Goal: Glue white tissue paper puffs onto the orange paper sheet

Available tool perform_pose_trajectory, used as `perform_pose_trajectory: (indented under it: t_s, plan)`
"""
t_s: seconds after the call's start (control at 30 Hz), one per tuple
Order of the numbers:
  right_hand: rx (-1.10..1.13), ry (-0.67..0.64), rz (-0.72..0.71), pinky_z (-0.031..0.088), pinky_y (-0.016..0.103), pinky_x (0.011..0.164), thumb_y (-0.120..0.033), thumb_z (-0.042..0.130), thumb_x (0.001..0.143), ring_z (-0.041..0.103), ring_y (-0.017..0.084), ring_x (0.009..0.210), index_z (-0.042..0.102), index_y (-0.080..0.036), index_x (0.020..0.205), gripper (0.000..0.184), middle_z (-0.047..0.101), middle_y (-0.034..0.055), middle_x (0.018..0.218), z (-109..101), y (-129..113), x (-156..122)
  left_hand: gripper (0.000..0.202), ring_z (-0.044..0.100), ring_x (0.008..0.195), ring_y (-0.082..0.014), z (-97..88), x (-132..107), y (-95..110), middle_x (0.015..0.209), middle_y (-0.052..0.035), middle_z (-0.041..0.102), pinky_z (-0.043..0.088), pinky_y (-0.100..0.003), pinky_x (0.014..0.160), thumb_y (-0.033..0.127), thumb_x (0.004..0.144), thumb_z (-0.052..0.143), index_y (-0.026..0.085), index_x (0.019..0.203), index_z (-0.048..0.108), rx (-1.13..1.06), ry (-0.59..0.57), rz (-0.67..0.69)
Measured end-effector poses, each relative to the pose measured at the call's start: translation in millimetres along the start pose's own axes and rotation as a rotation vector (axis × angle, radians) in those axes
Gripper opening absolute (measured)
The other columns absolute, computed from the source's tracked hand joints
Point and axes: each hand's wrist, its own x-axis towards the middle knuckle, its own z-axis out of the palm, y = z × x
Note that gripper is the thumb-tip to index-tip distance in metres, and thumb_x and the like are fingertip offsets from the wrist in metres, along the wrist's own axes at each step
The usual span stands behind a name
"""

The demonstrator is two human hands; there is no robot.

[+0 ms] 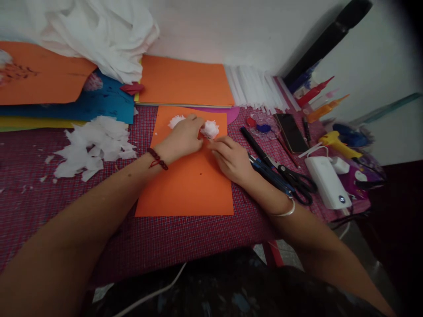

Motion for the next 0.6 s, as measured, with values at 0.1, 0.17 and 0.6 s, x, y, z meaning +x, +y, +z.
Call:
perform_pose_trajectory:
  t_s: [0.1,0.17,0.6]
  plan:
    - [0.388,0.235,0.135,0.053,0.034,0.071,-0.034,0.047,0.1,0.064,0.016,0.076,0.064,-0.025,0.102,0.02,0.069,0.0038,0.089,-2.9,0.8,0.5,0.033,0.061,0.106,-0.0268,-1.5,1.7,2.9,0.119,-0.0159,0.063,0.046,-0.036,0.091,0.006,0.08,0.059,0.01,0.112,0.062,-0.018,0.0,-0.011]
    - [0.601,0.326,0.3,0.051,0.03,0.062,-0.041,0.05,0.098,0.062,0.014,0.065,0.062,-0.025,0.096,0.02,0.067,0.001,0.078,-1.3,6.4,3.4,0.037,0.061,0.106,-0.0256,-11.8,3.6,5.8,0.121,-0.016,0.063,0.046,-0.035,0.09,0.004,0.079,0.06,0.009,0.115,0.06,-0.069,0.038,-0.035]
    - [0.841,0.318,0.604,0.043,0.029,0.052,-0.024,0.059,0.088,0.055,0.012,0.049,0.063,-0.021,0.078,0.011,0.065,0.0015,0.065,2.8,14.0,10.8,0.01,0.051,0.062,-0.0119,-151.4,-135.2,-38.1,0.065,0.0021,0.06,0.038,-0.025,0.063,0.019,0.084,0.06,0.014,0.08,0.068,0.037,-0.049,-0.258]
